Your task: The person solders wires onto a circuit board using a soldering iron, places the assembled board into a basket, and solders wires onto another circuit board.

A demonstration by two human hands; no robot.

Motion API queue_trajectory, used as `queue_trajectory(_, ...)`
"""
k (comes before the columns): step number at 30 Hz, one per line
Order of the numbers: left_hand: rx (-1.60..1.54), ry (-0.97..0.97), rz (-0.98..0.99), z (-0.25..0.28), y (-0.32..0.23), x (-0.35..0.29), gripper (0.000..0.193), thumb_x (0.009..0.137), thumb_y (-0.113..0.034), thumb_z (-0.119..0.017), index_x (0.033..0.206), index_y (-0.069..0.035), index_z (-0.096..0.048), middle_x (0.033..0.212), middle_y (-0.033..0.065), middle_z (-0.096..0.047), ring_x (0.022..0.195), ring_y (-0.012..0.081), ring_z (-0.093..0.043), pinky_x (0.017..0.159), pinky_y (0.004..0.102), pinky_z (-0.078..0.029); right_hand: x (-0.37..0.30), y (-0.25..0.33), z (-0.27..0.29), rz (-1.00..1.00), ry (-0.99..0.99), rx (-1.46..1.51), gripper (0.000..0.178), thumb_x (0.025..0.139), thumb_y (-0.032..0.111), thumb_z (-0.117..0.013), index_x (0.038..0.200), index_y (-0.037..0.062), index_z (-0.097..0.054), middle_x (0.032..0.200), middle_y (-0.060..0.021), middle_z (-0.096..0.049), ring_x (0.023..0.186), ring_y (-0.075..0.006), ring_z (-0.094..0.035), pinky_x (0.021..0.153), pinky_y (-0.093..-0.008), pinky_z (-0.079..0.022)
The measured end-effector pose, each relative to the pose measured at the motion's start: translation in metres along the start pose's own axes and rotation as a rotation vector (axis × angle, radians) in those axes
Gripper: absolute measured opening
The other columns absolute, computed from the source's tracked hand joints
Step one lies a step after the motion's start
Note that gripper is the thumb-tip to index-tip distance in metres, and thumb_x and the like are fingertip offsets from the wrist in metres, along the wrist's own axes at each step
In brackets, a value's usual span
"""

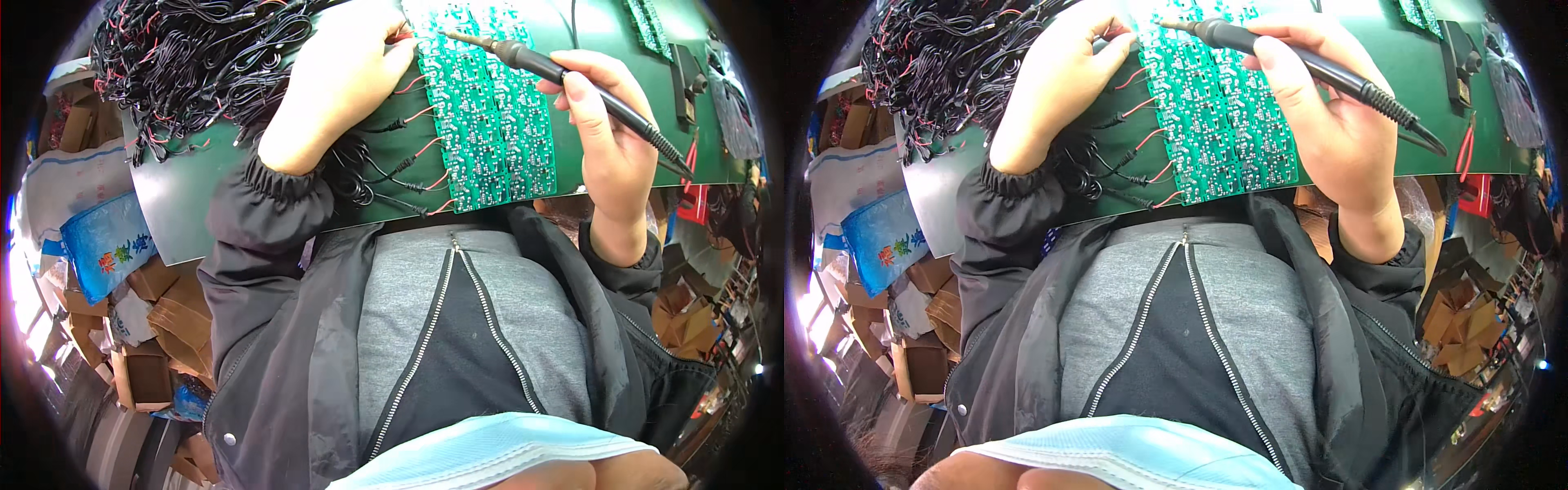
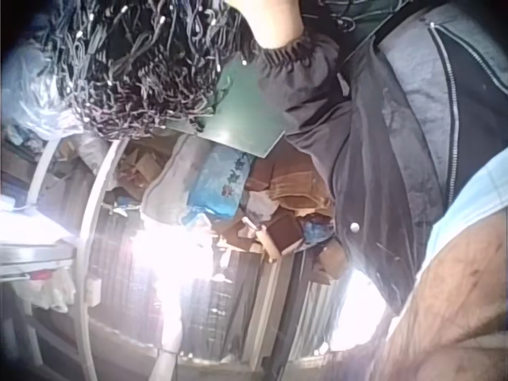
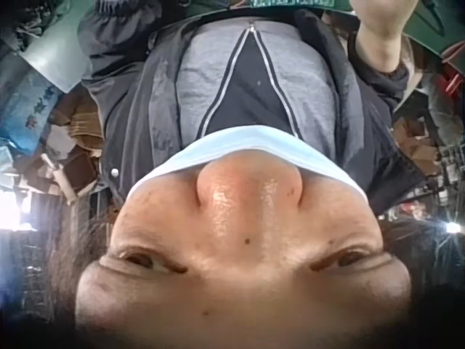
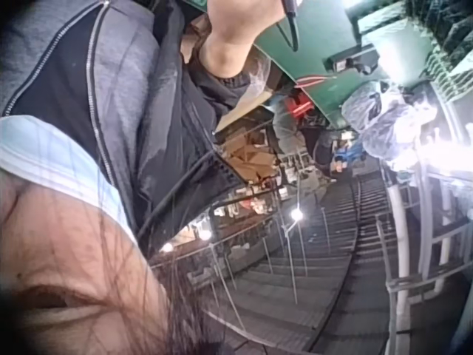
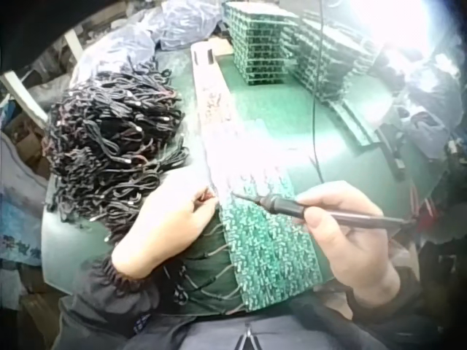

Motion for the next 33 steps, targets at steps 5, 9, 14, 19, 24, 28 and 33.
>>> queue_trajectory(5, 0.006, 0.051, 0.051, -0.003, 0.005, 0.0, 0.012, 0.087, -0.012, -0.071, 0.087, -0.002, -0.064, 0.093, 0.0167, -0.064, 0.092, 0.0376, -0.063, 0.08, 0.0432, -0.052, 0.005, -0.004, -0.009, 0.031, 0.046, 0.046, 0.022, 0.102, 0.007, -0.06, 0.119, -0.0063, -0.067, 0.101, -0.011, -0.072, 0.088, -0.011, -0.065, 0.08, -0.0233, -0.05)
queue_trajectory(9, -0.016, 0.044, 0.03, -0.002, 0.004, 0.001, 0.012, 0.086, -0.012, -0.071, 0.086, -0.002, -0.064, 0.093, 0.0168, -0.064, 0.09, 0.0379, -0.062, 0.08, 0.0429, -0.052, 0.008, -0.005, -0.014, 0.027, 0.072, 0.087, 0.022, 0.102, 0.006, -0.06, 0.119, -0.0071, -0.067, 0.105, -0.0104, -0.07, 0.091, -0.0125, -0.067, 0.081, -0.0239, -0.051)
queue_trajectory(14, -0.017, 0.026, 0.018, -0.004, 0.01, -0.001, 0.012, 0.086, -0.012, -0.071, 0.086, -0.002, -0.064, 0.091, 0.0168, -0.064, 0.087, 0.0376, -0.063, 0.077, 0.0425, -0.053, 0.009, -0.004, -0.017, -0.005, 0.09, 0.082, 0.021, 0.102, 0.006, -0.061, 0.118, -0.0067, -0.067, 0.107, -0.0099, -0.07, 0.091, -0.013, -0.067, 0.081, -0.0238, -0.051)
queue_trajectory(19, -0.018, 0.091, 0.066, -0.006, 0.01, -0.002, 0.012, 0.085, -0.013, -0.07, 0.086, -0.002, -0.064, 0.088, 0.0167, -0.064, 0.082, 0.0371, -0.065, 0.072, 0.0426, -0.054, 0.01, 0.0, -0.017, 0.026, 0.093, 0.047, 0.021, 0.102, 0.006, -0.061, 0.118, -0.0066, -0.067, 0.107, -0.0099, -0.07, 0.092, -0.013, -0.068, 0.08, -0.0239, -0.051)
queue_trajectory(24, 0.015, 0.033, 0.018, -0.004, 0.007, -0.002, 0.011, 0.085, -0.013, -0.07, 0.086, -0.003, -0.064, 0.089, 0.0161, -0.065, 0.085, 0.0368, -0.065, 0.074, 0.0425, -0.054, 0.01, 0.002, -0.019, 0.032, 0.092, 0.046, 0.021, 0.103, 0.007, -0.06, 0.118, -0.0065, -0.067, 0.106, -0.0101, -0.071, 0.091, -0.0123, -0.067, 0.079, -0.0236, -0.051)
queue_trajectory(28, 0.006, -0.054, -0.076, -0.005, 0.012, -0.007, 0.012, 0.085, -0.013, -0.071, 0.086, -0.003, -0.064, 0.089, 0.0157, -0.064, 0.088, 0.037, -0.063, 0.076, 0.0421, -0.054, 0.011, 0.012, -0.006, 0.109, 0.017, -0.044, 0.023, 0.104, 0.012, -0.059, 0.118, -0.0049, -0.068, 0.1, -0.0097, -0.073, 0.084, -0.0091, -0.062, 0.074, -0.0219, -0.048)
queue_trajectory(33, -0.016, 0.005, -0.037, -0.007, 0.007, -0.002, 0.011, 0.086, -0.012, -0.07, 0.089, -0.003, -0.066, 0.091, 0.0165, -0.064, 0.088, 0.037, -0.063, 0.078, 0.0426, -0.053, 0.006, 0.012, 0.005, 0.115, -0.046, -0.038, 0.025, 0.104, 0.013, -0.058, 0.119, -0.0039, -0.068, 0.098, -0.0104, -0.075, 0.081, -0.0075, -0.059, 0.072, -0.0211, -0.045)
Point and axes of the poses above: each hand's wrist, its own x-axis towards the middle knuckle, its own z-axis out of the back of the hand, y = z × x, the point moved 9 cm from there along x, towards the middle knuckle
